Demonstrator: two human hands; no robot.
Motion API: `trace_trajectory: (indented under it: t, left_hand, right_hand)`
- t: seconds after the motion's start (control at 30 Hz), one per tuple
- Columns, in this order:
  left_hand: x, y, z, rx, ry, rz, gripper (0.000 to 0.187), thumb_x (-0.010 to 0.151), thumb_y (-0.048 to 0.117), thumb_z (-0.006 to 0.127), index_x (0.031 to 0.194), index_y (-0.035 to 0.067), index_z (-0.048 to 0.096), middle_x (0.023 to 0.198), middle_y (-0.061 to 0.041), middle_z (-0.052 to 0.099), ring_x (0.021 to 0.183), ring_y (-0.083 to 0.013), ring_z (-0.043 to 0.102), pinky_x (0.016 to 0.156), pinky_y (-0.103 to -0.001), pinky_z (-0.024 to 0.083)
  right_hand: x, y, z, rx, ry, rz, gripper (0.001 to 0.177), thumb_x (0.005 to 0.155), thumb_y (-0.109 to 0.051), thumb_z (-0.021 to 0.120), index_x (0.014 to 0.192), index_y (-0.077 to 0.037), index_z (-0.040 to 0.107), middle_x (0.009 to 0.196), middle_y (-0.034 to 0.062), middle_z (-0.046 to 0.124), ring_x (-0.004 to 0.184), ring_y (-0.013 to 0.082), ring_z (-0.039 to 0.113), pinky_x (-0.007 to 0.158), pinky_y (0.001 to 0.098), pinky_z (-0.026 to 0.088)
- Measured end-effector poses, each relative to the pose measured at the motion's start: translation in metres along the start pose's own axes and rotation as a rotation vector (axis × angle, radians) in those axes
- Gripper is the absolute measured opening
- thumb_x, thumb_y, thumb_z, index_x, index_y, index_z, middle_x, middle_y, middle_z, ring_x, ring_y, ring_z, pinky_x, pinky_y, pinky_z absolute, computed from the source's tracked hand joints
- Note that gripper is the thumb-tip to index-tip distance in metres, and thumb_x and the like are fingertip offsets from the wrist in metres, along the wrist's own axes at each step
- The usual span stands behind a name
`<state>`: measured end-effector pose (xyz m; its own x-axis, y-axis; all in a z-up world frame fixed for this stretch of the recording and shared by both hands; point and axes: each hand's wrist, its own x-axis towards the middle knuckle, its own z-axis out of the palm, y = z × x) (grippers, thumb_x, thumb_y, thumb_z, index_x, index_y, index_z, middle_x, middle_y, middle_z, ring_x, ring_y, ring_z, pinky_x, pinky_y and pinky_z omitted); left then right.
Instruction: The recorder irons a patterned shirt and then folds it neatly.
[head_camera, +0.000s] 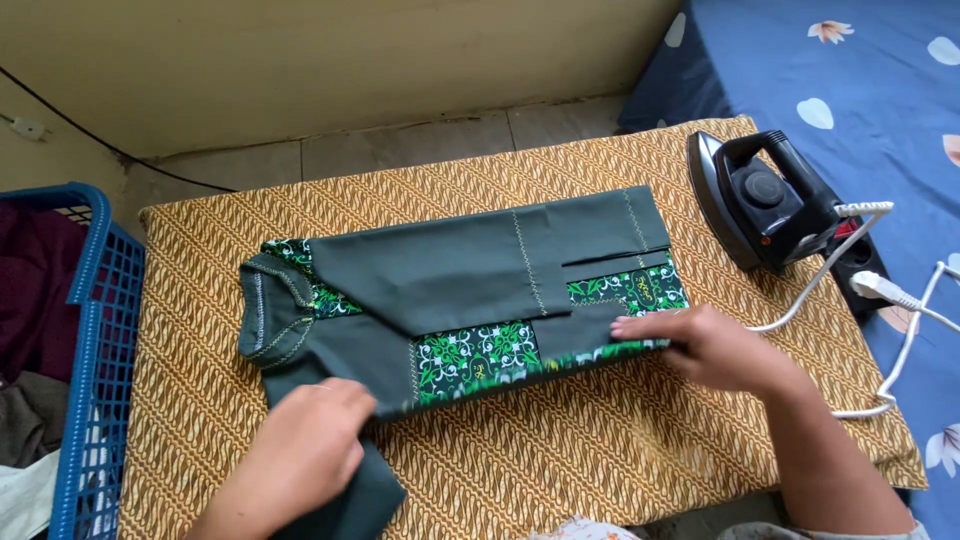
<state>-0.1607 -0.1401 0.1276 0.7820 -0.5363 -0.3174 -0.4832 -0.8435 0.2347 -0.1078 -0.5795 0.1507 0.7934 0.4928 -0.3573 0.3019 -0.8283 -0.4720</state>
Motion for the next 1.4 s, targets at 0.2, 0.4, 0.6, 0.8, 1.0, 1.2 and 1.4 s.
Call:
trace_trajectory:
  t: [0.2, 0.4, 0.6, 0.8, 1.0, 1.2, 1.4]
  left_hand:
    - [-0.005, -0.054, -0.020, -0.294, -0.014, -0.311, 0.035, 0.077, 0.022, 0.075, 0.112, 0.018, 0.075, 0.095, -0.012, 0.077, 0.092, -0.0321, 0.074, 0.084, -0.040, 0.058]
    - [0.012, -0.108, -0.038, -0.429, 0.215, -0.405, 0.026, 0.085, 0.028, 0.074, 0.104, 0.012, 0.076, 0.083, -0.013, 0.078, 0.075, -0.0275, 0.075, 0.075, -0.038, 0.058]
    - [0.044, -0.152, -0.034, -0.598, 0.511, -0.550, 0.026, 0.083, 0.023, 0.084, 0.099, 0.004, 0.078, 0.084, -0.011, 0.075, 0.076, -0.0214, 0.068, 0.072, -0.036, 0.053]
    - [0.072, -0.219, 0.010, -1.429, 0.567, -0.485, 0.032, 0.086, 0.015, 0.078, 0.116, 0.007, 0.071, 0.107, -0.006, 0.073, 0.092, -0.0135, 0.067, 0.082, -0.030, 0.054]
    - [0.055, -0.229, 0.034, -1.478, 0.480, -0.528, 0.042, 0.095, 0.024, 0.073, 0.130, 0.004, 0.061, 0.120, -0.013, 0.070, 0.104, -0.0152, 0.067, 0.091, -0.029, 0.053]
    - [0.018, -0.212, 0.019, -1.214, 0.293, -0.337, 0.040, 0.088, 0.020, 0.078, 0.121, -0.001, 0.066, 0.109, -0.013, 0.076, 0.094, -0.0175, 0.070, 0.086, -0.034, 0.056]
    - [0.028, -0.190, -0.011, -1.721, 0.597, -0.386, 0.029, 0.103, 0.026, 0.069, 0.109, -0.002, 0.072, 0.103, -0.011, 0.075, 0.089, -0.0222, 0.070, 0.085, -0.039, 0.055]
  right_hand:
    - [0.012, 0.097, 0.002, 0.129, 0.064, 0.281, 0.047, 0.089, -0.002, 0.065, 0.129, -0.025, 0.074, 0.080, 0.0065, 0.080, 0.068, 0.0157, 0.066, 0.066, 0.0307, 0.057]
    - [0.039, 0.137, -0.004, 0.455, 0.391, 0.135, 0.025, 0.089, -0.009, 0.070, 0.112, -0.001, 0.076, 0.078, 0.0001, 0.075, 0.069, 0.0054, 0.060, 0.061, 0.0267, 0.050]
    - [0.067, 0.154, 0.015, 0.647, 0.480, 0.344, 0.023, 0.093, -0.016, 0.074, 0.104, 0.003, 0.077, 0.074, -0.0010, 0.064, 0.064, 0.0076, 0.050, 0.054, 0.0281, 0.039]
    - [0.075, 0.147, 0.033, 0.586, 0.708, 0.366, 0.025, 0.098, -0.022, 0.072, 0.106, 0.002, 0.075, 0.079, -0.0003, 0.067, 0.067, 0.0073, 0.054, 0.059, 0.0283, 0.044]
    - [0.079, 0.141, 0.042, 0.289, 0.899, 0.335, 0.027, 0.100, -0.025, 0.074, 0.105, 0.002, 0.074, 0.080, 0.0111, 0.071, 0.066, 0.0141, 0.061, 0.062, 0.0334, 0.049]
    - [0.075, 0.142, 0.048, 0.174, 0.917, 0.288, 0.026, 0.103, -0.026, 0.074, 0.106, 0.000, 0.073, 0.080, 0.0156, 0.069, 0.065, 0.0175, 0.061, 0.063, 0.0352, 0.048]
    - [0.074, 0.145, 0.048, 0.162, 0.906, 0.281, 0.025, 0.106, -0.025, 0.073, 0.109, 0.000, 0.072, 0.080, 0.0148, 0.069, 0.066, 0.0176, 0.059, 0.064, 0.0352, 0.048]
